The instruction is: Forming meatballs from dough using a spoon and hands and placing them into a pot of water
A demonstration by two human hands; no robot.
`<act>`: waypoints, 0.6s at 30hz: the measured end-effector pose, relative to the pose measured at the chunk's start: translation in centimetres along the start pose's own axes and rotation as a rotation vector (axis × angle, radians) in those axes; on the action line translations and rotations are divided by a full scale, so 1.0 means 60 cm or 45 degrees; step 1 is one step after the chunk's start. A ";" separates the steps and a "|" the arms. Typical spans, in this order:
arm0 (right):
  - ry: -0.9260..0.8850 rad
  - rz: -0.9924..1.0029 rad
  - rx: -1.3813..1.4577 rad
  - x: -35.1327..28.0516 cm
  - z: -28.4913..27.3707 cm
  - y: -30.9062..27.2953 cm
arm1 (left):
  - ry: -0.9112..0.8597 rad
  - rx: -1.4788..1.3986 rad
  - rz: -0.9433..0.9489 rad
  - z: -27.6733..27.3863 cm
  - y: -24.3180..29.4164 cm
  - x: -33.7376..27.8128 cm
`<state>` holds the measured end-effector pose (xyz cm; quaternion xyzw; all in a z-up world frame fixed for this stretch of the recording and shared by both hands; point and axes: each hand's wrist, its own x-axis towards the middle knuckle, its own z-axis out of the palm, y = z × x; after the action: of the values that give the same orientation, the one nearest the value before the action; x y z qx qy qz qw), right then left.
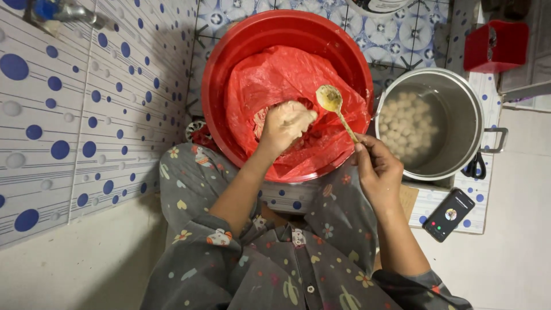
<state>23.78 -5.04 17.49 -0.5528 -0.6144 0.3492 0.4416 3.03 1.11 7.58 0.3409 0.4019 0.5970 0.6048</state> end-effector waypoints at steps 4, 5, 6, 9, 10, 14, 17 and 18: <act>-0.037 -0.022 -0.022 -0.003 0.006 -0.004 | 0.006 0.048 0.125 0.009 0.005 0.003; -0.047 -0.017 -0.008 -0.003 0.008 -0.005 | -0.009 0.093 0.154 0.004 -0.005 0.008; -0.047 -0.015 -0.008 -0.001 0.008 -0.006 | -0.009 0.094 0.153 -0.003 -0.018 0.010; -0.037 -0.017 -0.001 0.000 0.008 -0.013 | 0.110 0.267 0.115 -0.011 -0.041 0.011; -0.033 -0.029 -0.013 0.000 0.009 -0.018 | 0.118 0.234 0.121 -0.004 -0.036 0.011; -0.024 -0.067 -0.036 0.001 0.005 -0.017 | -0.057 0.149 0.238 -0.005 0.010 0.002; -0.015 -0.095 -0.137 0.004 -0.004 -0.026 | -0.101 -0.061 0.107 -0.007 0.002 -0.006; -0.014 -0.095 -0.137 0.004 -0.004 -0.036 | -0.102 -0.060 0.106 0.003 0.014 -0.006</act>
<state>23.22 -5.12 19.57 -0.5507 -0.6548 0.3020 0.4205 2.83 0.80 8.47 0.3665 0.3486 0.6169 0.6029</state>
